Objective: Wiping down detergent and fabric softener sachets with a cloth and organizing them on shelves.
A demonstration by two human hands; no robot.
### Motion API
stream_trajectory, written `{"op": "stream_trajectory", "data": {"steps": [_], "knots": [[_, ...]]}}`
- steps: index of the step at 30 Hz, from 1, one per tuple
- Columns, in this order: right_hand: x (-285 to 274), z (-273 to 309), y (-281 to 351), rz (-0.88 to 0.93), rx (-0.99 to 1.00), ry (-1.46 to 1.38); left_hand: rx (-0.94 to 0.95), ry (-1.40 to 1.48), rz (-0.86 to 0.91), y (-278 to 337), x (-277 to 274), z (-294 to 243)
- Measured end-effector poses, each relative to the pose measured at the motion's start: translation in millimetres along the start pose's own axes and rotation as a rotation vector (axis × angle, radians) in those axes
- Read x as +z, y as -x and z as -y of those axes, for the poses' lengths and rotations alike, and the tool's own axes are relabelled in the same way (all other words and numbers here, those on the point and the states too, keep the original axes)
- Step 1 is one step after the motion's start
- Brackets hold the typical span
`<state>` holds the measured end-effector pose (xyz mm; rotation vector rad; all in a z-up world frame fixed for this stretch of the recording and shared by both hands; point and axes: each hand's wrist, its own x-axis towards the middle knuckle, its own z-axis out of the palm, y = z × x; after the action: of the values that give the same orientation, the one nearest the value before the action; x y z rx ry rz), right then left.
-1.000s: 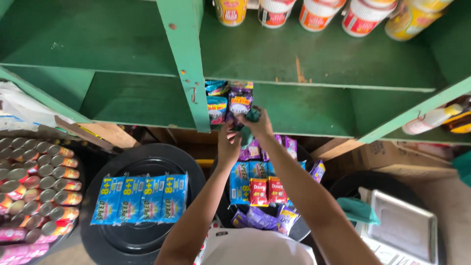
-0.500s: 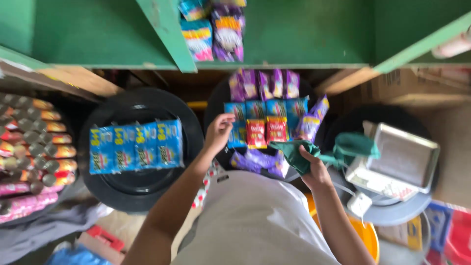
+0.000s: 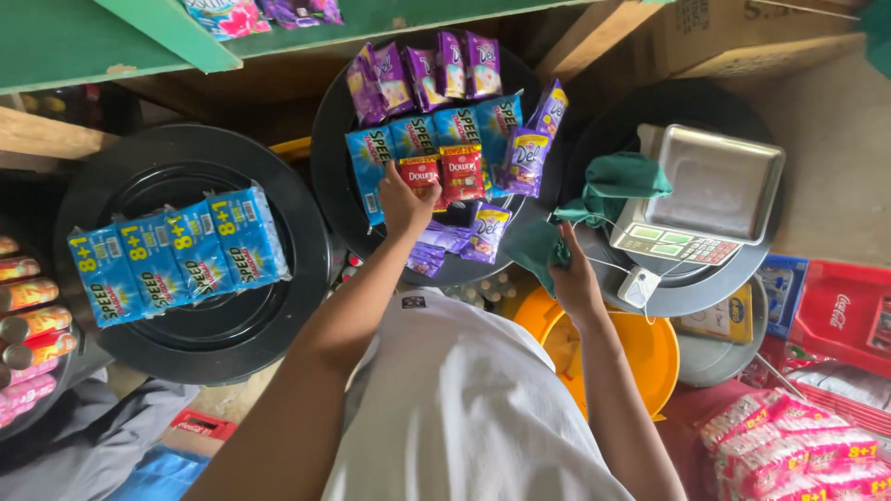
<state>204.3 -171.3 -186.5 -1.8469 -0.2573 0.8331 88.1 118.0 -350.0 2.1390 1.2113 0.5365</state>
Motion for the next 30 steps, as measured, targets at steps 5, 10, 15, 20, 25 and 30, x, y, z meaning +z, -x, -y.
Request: {"op": "stream_trajectory", "data": {"steps": [5,10,15,20,25,30], "knots": [[-23,-23,11,-0.008,0.266,-0.532,-0.377,0.194,0.073,-15,16,4],[-26,-2,16,0.088,0.396,-1.021,-0.575,0.772,0.173,-4,-37,-17],[-2,59,10,0.285,0.215,-0.976,-0.685,1.394,0.616,29,-123,-90],[28,130,20,0.401,-0.42,-0.228,-0.454,1.639,0.739,58,-129,-134],[61,153,61,0.426,-0.884,0.374,-0.587,1.642,0.66,60,-143,-173],[52,158,77,0.451,-0.941,0.515,-0.497,1.646,0.491,68,-147,-194]]}}
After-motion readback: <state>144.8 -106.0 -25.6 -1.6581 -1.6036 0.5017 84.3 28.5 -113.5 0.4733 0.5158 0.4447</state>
